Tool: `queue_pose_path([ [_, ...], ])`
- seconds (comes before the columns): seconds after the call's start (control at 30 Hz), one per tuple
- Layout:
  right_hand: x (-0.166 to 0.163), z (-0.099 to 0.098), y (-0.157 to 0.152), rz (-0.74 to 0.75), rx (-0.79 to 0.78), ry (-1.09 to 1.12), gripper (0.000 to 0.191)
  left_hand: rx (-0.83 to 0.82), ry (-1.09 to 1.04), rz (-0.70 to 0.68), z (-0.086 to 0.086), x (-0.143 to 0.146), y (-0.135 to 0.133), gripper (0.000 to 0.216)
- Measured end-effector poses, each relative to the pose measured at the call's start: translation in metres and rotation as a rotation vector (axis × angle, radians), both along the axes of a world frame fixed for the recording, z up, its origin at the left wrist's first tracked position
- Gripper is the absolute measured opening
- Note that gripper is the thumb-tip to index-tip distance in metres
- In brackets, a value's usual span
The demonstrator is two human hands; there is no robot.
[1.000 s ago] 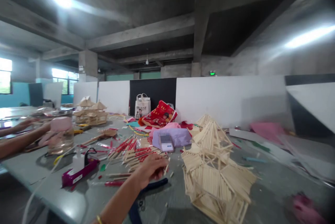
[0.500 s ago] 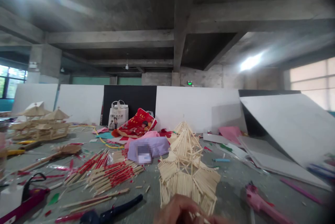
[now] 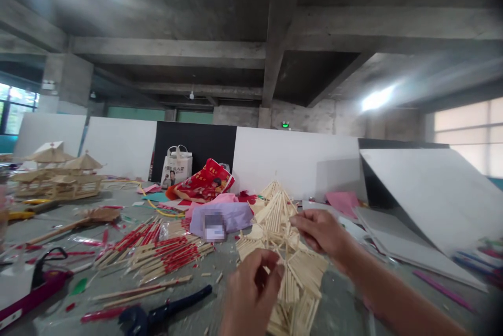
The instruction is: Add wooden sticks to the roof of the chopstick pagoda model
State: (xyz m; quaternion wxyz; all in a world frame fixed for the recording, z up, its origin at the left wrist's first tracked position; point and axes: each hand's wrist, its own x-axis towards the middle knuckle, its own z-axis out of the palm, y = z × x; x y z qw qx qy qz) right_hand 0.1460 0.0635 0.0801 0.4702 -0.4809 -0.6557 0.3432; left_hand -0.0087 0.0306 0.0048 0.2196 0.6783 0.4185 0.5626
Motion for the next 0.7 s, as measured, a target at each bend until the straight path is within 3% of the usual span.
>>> queue_pose_path([
  [0.1,-0.001,0.014,0.02,-0.01,-0.039,-0.025,0.029,-0.146,-0.069,-0.06,0.003,-0.002,0.014,0.019],
  [0.43,-0.006,0.006,0.041,-0.112,-0.006,-0.162,0.023,-0.215,-0.098,-0.133,-0.014,-0.01,0.017,0.021],
  [0.6,-0.017,0.008,0.007,-0.123,0.006,-0.189,0.027,-0.181,-0.036,-0.066,-0.023,-0.035,0.006,0.025],
  [0.7,-0.035,-0.024,-0.024,-0.039,-0.057,-0.221,0.026,-0.221,-0.008,0.012,-0.044,-0.045,-0.015,0.032],
])
